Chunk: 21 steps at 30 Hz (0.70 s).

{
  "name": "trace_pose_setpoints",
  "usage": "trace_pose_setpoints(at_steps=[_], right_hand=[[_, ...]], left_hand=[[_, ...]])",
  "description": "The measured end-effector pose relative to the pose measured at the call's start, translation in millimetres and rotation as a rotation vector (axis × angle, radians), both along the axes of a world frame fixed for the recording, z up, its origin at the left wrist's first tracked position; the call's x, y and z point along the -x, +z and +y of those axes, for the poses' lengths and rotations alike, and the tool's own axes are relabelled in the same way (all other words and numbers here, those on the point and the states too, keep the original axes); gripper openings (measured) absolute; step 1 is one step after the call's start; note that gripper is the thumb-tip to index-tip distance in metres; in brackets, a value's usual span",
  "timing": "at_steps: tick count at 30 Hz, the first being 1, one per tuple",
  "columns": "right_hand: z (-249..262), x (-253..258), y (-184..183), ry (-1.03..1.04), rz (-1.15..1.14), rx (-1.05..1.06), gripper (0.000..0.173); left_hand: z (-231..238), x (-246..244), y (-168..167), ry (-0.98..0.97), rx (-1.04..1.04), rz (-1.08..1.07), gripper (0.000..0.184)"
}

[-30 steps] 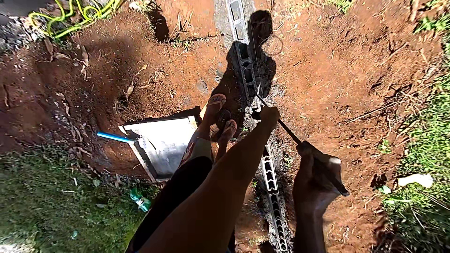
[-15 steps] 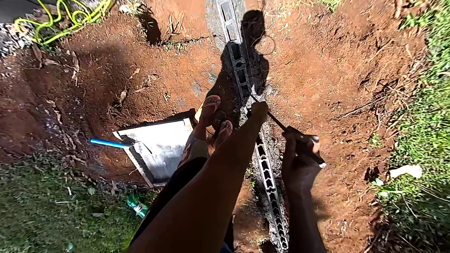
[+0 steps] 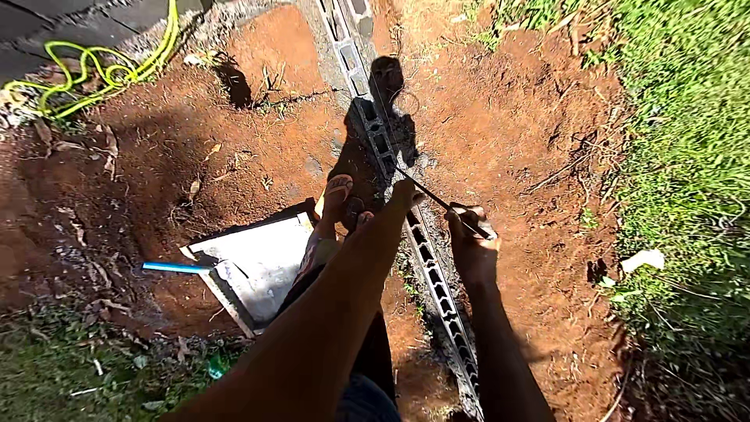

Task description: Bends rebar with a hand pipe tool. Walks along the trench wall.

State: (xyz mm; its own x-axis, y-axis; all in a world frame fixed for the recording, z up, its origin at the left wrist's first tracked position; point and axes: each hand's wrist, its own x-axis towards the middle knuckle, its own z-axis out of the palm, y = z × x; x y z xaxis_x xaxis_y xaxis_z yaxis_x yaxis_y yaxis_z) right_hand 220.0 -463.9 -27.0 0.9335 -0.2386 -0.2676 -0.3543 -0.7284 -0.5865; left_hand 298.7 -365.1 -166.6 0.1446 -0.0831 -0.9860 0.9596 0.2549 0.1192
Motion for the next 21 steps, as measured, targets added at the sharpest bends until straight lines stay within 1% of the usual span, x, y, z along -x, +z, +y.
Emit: trace_pose_setpoints(at_steps=[1, 2, 3, 6, 8, 10, 12, 14, 16, 19, 21], right_hand=[[-0.2, 7.0, -1.2, -0.018, -0.016, -0.031, 0.025], [-1.6, 9.3, -2.1, -0.040, -0.029, -0.045, 0.027], [-2.0, 9.3, -1.2, -0.071, -0.031, -0.048, 0.029], [1.8, 13.3, 8.8, -0.161, 0.025, -0.044, 0.029], [3.9, 17.5, 12.8, -0.208, 0.054, -0.069, 0.033], [4.6, 22.6, 14.1, -0.232, 0.058, -0.114, 0.036], [3.3, 24.2, 13.0, -0.242, 0.060, -0.185, 0.039], [1.0, 22.7, 15.1, -0.234, 0.090, -0.228, 0.045], [-3.6, 19.2, 17.5, -0.206, 0.146, -0.242, 0.050], [-10.3, 14.9, 25.8, -0.142, 0.157, -0.216, 0.049], [-16.4, 15.0, 31.9, -0.104, 0.157, -0.189, 0.049]], left_hand=[[8.4, 21.9, -16.3, 0.017, 0.028, -0.046, 0.046], [17.7, 37.0, -22.5, -0.006, 0.053, -0.099, 0.048], [27.9, 48.7, -20.1, -0.056, 0.055, -0.129, 0.047], [59.2, 81.3, 12.3, -0.262, 0.017, -0.089, 0.043], [73.6, 98.6, 26.3, -0.376, 0.016, -0.109, 0.037], [82.8, 108.2, 42.1, -0.463, 0.024, -0.167, 0.038], [83.6, 106.8, 54.8, -0.550, 0.002, -0.207, 0.042], [81.2, 101.1, 57.5, -0.612, -0.022, -0.263, 0.044], [80.3, 91.4, 52.0, -0.654, -0.054, -0.347, 0.048], [90.4, 74.1, 31.2, -0.752, -0.077, -0.488, 0.051], [86.3, 51.0, 34.0, -0.765, -0.074, -0.537, 0.055]])
